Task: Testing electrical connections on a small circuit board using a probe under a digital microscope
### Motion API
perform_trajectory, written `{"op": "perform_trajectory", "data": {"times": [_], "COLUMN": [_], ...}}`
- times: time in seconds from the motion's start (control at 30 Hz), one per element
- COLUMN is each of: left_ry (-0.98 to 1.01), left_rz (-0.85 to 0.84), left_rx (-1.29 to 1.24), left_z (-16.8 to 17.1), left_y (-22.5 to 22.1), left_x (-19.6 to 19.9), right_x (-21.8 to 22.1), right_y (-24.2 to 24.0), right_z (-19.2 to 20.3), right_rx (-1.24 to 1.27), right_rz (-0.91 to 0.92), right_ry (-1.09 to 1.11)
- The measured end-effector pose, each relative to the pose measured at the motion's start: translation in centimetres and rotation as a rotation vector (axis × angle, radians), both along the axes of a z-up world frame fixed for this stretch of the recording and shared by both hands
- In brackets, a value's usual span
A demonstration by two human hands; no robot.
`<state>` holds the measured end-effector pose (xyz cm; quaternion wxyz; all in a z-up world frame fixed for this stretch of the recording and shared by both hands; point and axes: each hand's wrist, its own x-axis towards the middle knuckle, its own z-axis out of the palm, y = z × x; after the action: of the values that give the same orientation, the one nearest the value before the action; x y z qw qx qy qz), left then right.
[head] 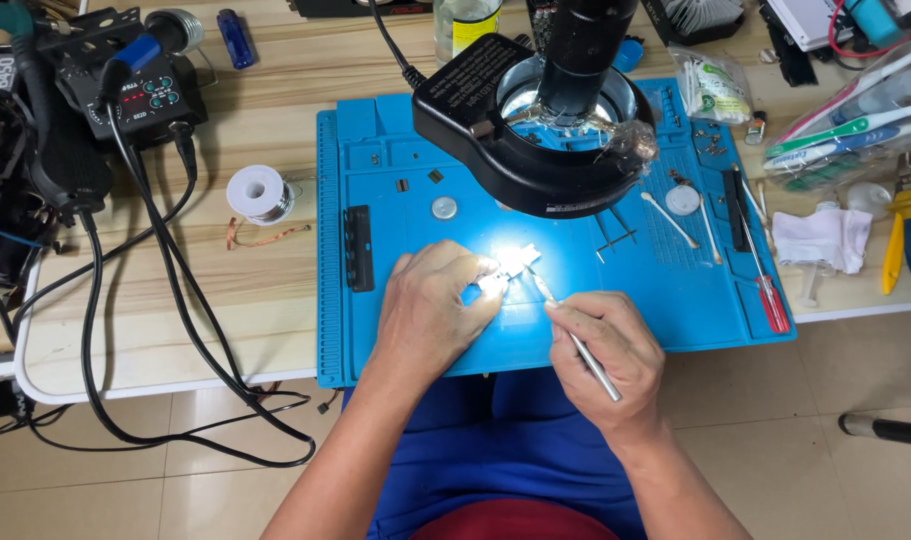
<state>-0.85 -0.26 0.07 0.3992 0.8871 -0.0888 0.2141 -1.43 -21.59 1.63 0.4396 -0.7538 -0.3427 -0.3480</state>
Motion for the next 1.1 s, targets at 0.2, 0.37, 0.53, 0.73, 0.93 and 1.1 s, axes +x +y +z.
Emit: {"op": "perform_trajectory", "data": {"times": [0.2, 0.37, 0.53, 0.73, 0.93, 1.1], "left_ry": [0.002, 0.004, 0.020, 0.025, 0.021, 0.005], "left_rz": [0.002, 0.002, 0.005, 0.007, 0.000, 0.009], "left_rx": [0.007, 0.006, 0.018, 0.009, 0.013, 0.003], "left_z": [0.2, 0.2, 0.4, 0.5, 0.0, -0.6], "left_y": [0.0, 0.0, 0.0, -0.1, 0.0, 0.0], "left_x": [0.0, 0.0, 0.0, -0.1, 0.1, 0.2], "right_x": [-0.2, 0.0, 0.0, -0.2, -0.1, -0.2], "right_y": [0.4, 0.1, 0.3, 0.3, 0.2, 0.3], "right_z": [0.3, 0.1, 0.0, -0.4, -0.6, -0.6], "right_rx": [0.004, 0.017, 0.005, 0.005, 0.018, 0.004], "right_rz": [0.024, 0.006, -0.002, 0.015, 0.013, 0.034], "right_ry": [0.016, 0.011, -0.013, -0.030, -0.015, -0.018]}}
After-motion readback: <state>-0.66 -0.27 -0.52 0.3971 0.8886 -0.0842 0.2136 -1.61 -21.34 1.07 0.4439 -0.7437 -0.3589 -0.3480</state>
